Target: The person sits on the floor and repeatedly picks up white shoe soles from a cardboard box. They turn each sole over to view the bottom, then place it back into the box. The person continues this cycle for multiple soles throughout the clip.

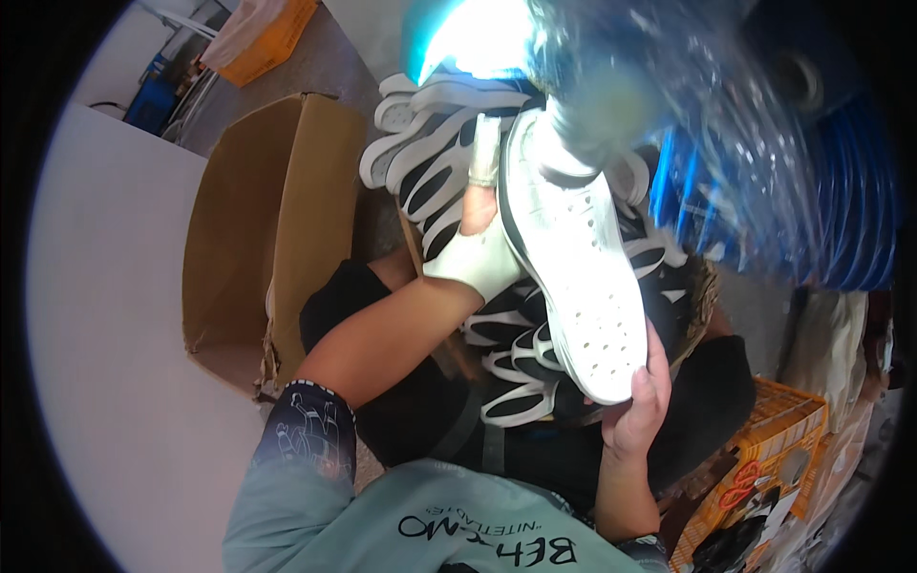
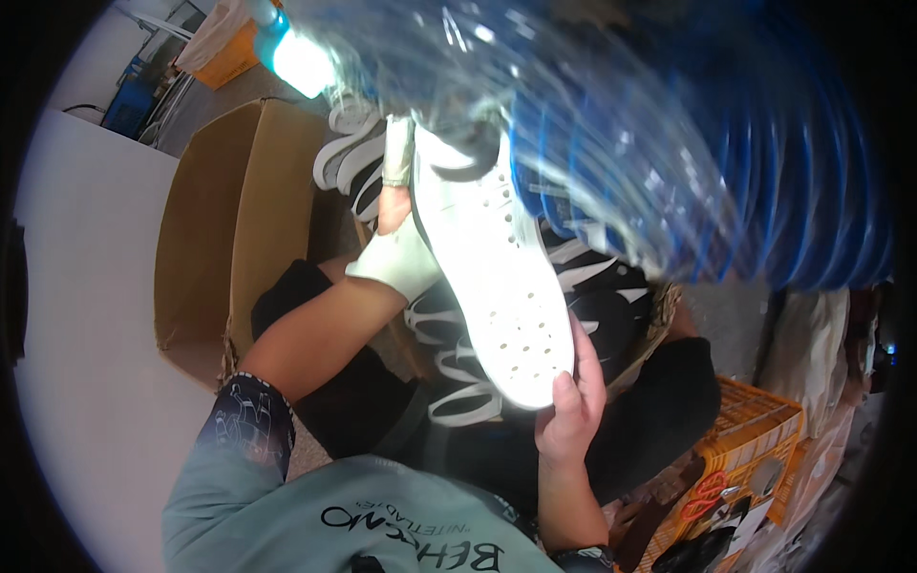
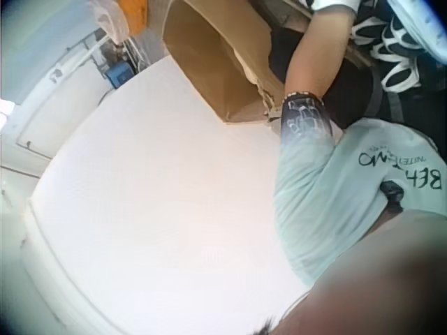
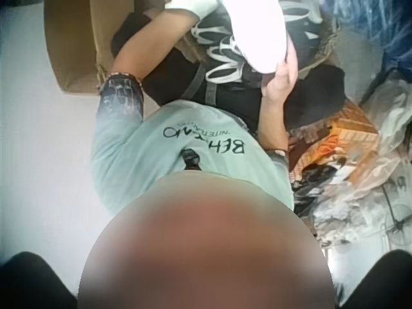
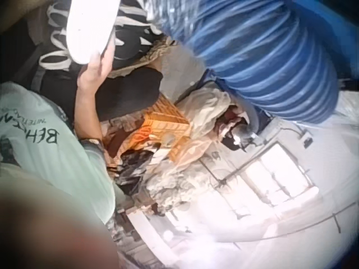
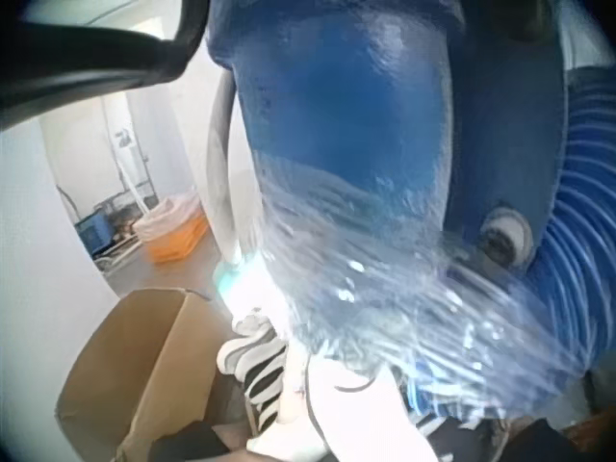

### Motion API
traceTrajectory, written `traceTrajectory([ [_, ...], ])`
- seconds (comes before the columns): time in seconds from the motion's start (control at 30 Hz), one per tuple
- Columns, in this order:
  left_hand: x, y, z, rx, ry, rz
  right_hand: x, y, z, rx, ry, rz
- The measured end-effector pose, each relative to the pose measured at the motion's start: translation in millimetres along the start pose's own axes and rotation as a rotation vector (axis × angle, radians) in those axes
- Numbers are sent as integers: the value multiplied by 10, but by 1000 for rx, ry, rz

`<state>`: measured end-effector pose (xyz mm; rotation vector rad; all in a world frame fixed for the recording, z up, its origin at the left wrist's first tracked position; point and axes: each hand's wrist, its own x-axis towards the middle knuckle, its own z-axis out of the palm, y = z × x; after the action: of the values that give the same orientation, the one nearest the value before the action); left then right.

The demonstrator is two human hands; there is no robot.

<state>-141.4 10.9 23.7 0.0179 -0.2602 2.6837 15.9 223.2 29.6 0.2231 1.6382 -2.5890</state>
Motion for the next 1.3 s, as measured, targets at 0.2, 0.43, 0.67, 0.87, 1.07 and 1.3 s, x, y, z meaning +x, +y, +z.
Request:
traceTrajectory([
  [0.2, -11, -14, -2, -172, -173, -24, 66, 39, -46, -27, -7, -38],
  [0.43, -200, 51, -7, 190, -25, 92, 82, 164, 231, -2, -45, 88],
  [0.67, -729, 979, 234, 360, -204, 307, 650, 272, -7, -761, -216, -268],
  [0.87, -577, 1200, 47, 380, -61, 607, 1808, 339, -1209, -1523, -53, -259],
  [1.07, -196, 564, -812, 1145, 264, -54, 1885, 115, -1258, -1601, -333, -91],
  [1.3, -323, 160, -718, 1191, 392, 0, 425, -844, -525, -1498, -53, -615],
])
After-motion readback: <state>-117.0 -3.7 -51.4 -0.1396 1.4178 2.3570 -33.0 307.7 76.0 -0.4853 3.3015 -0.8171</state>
